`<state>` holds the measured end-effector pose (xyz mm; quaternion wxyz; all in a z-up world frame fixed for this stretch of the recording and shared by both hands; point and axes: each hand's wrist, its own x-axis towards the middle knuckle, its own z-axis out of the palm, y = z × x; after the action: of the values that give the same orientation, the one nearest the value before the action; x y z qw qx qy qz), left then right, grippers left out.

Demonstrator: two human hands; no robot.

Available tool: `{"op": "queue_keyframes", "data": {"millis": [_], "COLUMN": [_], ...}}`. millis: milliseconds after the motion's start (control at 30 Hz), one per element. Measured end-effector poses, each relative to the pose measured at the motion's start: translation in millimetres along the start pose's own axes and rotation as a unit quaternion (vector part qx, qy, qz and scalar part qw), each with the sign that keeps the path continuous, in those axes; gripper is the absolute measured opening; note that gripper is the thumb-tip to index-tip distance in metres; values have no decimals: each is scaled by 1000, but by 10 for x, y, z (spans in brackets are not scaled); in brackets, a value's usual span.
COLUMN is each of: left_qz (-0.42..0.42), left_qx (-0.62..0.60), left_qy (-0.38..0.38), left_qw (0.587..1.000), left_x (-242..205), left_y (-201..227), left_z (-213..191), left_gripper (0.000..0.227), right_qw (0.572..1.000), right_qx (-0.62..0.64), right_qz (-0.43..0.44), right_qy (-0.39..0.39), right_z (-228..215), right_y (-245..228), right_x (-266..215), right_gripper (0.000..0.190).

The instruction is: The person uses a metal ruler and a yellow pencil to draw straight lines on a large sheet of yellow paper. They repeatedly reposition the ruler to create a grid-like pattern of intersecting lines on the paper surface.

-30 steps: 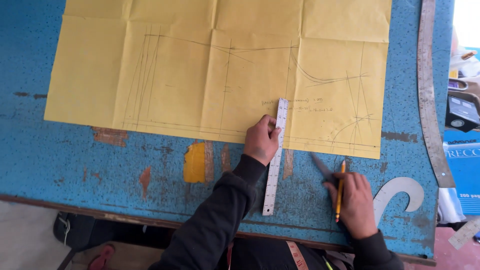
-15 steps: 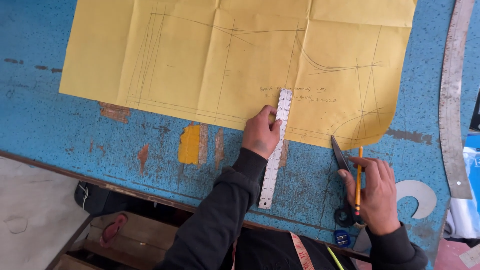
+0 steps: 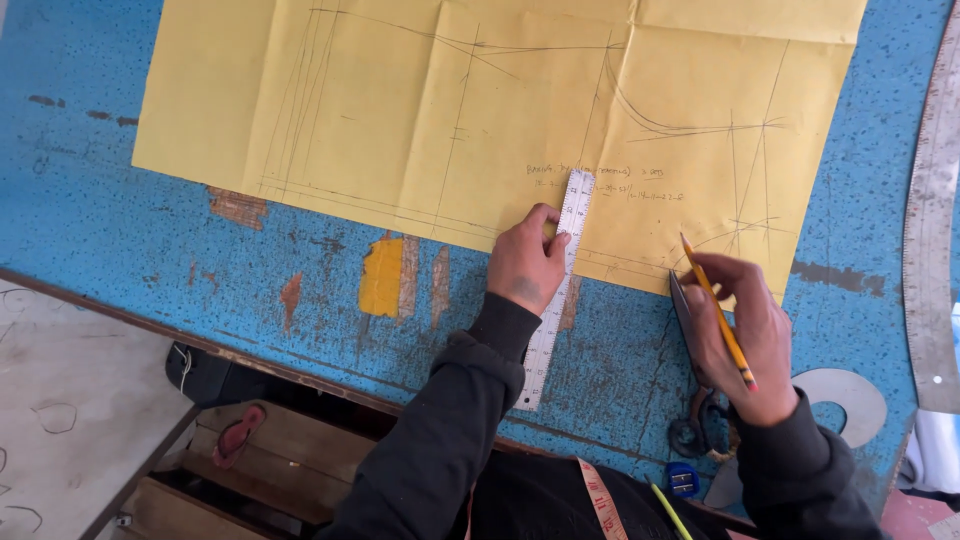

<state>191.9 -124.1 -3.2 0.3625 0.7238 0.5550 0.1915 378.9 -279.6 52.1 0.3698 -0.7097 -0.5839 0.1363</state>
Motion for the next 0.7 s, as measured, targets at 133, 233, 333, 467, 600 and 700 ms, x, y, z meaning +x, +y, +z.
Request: {"op": "queue_keyframes", "data": {"millis": [133,233,333,467,600,700], "left_qz": [-1,19,10,18,30,34], "left_qx": [2,-19,-20,-22,-25,-14], "left_qy": [8,8,-1,9,19,21], "left_qw": [1000,1000,1000,1000,999,999], "left_x": [67,78,69,61,59,20], "left_y": [8,-2,27,26,2,73], "left_z": [25,32,13,11,20,-29], "left_gripper": [10,14,14,15,15,18], "right_qw": [999,993,993,994,995,991], "right_qx": [42,89,82,93,94,135], "right_qz": [-13,-76,-80,-36,-18,-4], "right_qy": [-14,-2,-19,-33,-14,-23], "right_z": [70,125,117,205,440,603], "right_y": [-116,-89,-99,14,201,295], "right_x": [280,454,617,810,1016,1189], "right_gripper": [28,29,29,24,13,14]}}
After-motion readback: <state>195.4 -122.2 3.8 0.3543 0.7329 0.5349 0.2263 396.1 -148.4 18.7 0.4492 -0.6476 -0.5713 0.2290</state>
